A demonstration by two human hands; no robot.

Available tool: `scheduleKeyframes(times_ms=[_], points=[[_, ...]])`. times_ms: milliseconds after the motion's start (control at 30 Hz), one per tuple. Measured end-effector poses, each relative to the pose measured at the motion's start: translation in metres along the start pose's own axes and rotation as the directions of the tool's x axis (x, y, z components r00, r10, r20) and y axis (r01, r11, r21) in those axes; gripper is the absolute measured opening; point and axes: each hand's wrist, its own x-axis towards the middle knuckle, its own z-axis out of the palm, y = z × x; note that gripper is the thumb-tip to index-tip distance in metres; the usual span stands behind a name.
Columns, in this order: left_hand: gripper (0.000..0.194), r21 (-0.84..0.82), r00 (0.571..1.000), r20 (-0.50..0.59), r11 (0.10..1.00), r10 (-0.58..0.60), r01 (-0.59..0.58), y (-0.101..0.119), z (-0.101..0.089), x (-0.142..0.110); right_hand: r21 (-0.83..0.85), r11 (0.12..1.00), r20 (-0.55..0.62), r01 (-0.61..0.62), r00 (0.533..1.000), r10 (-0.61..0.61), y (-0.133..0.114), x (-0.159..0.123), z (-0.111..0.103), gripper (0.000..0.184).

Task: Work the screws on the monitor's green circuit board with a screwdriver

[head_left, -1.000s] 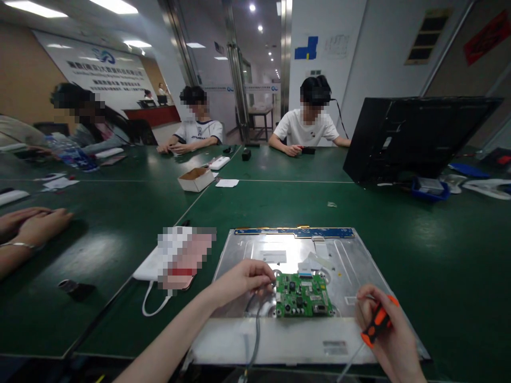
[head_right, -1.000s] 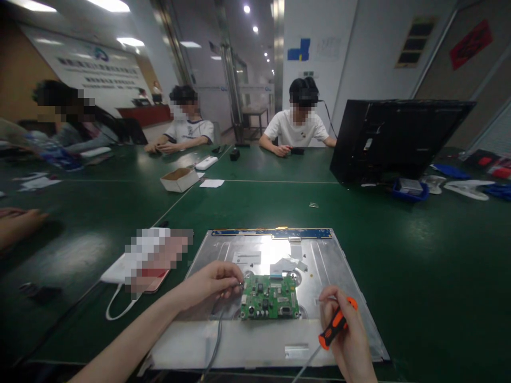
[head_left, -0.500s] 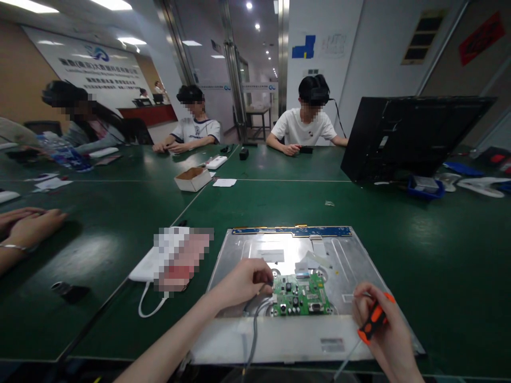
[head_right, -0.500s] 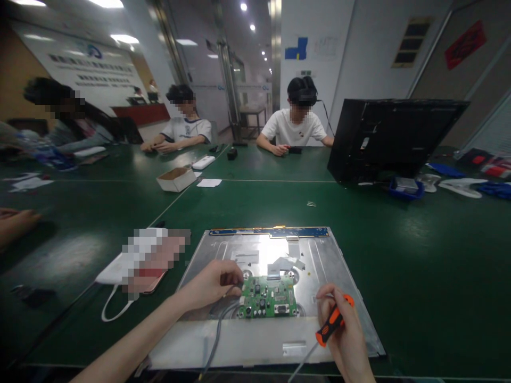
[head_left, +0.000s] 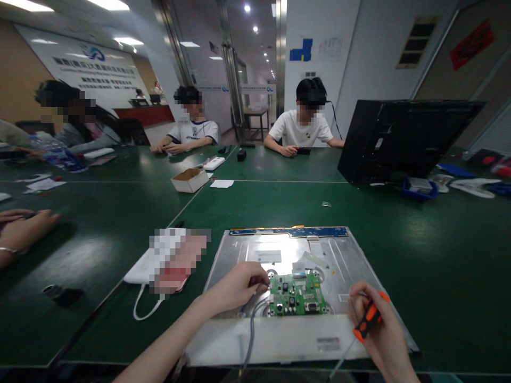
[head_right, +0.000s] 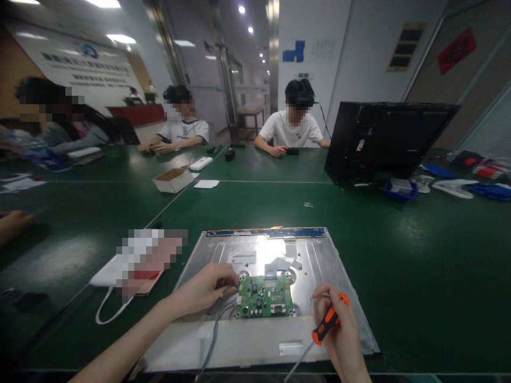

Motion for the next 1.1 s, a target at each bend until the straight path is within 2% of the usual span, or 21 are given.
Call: scheduleKeyframes(times_ms=[167, 300, 433, 567, 633, 733, 833, 867, 900, 1000, 1067, 1100], points=[[0.009, 0.136, 1.0, -0.019, 0.991, 0.025, -0.022, -0.007, -0.013, 0.003, 0.002, 1.0, -0.007, -0.004, 1.0, 0.004, 0.0, -0.001, 0.001, 0.038], [0.01, 0.195, 0.998, -0.047, 0.98, 0.051, -0.04, -0.004, -0.017, 0.016, 0.045, 0.998, 0.019, -0.033, 0.999, 0.032, -0.015, 0.001, 0.011, 0.038], [0.012, 0.253, 0.996, -0.013, 0.964, 0.093, -0.087, 0.002, -0.018, 0.034, -0.011, 0.996, 0.09, 0.094, 0.992, -0.093, -0.05, 0.009, 0.022, 0.046], [0.014, 0.259, 0.994, 0.03, 0.96, 0.101, -0.105, -0.001, -0.022, 0.047, -0.208, 0.938, 0.2, 0.277, 0.951, -0.236, -0.091, 0.019, 0.029, 0.046], [0.015, 0.263, 0.994, 0.043, 0.958, 0.104, -0.111, -0.003, -0.022, 0.051, -0.415, 0.853, 0.305, 0.317, 0.931, -0.198, -0.104, 0.025, 0.035, 0.046], [0.02, 0.271, 0.995, 0.012, 0.957, 0.102, -0.102, -0.007, -0.019, 0.052, -0.728, 0.566, 0.406, 0.386, 0.909, -0.098, -0.106, 0.042, 0.044, 0.036], [0.026, 0.248, 0.993, -0.007, 0.962, 0.121, -0.115, -0.008, -0.017, 0.05, -0.838, 0.219, 0.514, 0.499, 0.858, 0.012, -0.091, 0.065, 0.047, 0.018], [0.026, 0.233, 0.991, -0.002, 0.964, 0.134, -0.13, -0.008, -0.017, 0.049, -0.85, 0.132, 0.522, 0.51, 0.849, 0.077, -0.085, 0.074, 0.045, 0.021], [0.024, 0.216, 0.989, 0.005, 0.966, 0.147, -0.144, -0.008, -0.016, 0.048, -0.86, 0.061, 0.509, 0.506, 0.847, 0.154, -0.08, 0.081, 0.043, 0.036], [0.02, 0.177, 0.985, 0.005, 0.969, 0.172, -0.17, -0.006, -0.016, 0.047, -0.875, -0.053, 0.438, 0.482, 0.832, 0.342, -0.07, 0.1, 0.033, 0.081], [0.017, 0.166, 0.985, 0.005, 0.971, 0.174, -0.172, -0.005, -0.016, 0.047, -0.874, -0.069, 0.42, 0.48, 0.82, 0.388, -0.067, 0.109, 0.029, 0.09], [0.015, 0.162, 0.985, 0.006, 0.972, 0.17, -0.169, -0.005, -0.015, 0.048, -0.87, -0.055, 0.432, 0.49, 0.812, 0.394, -0.066, 0.113, 0.028, 0.087]])
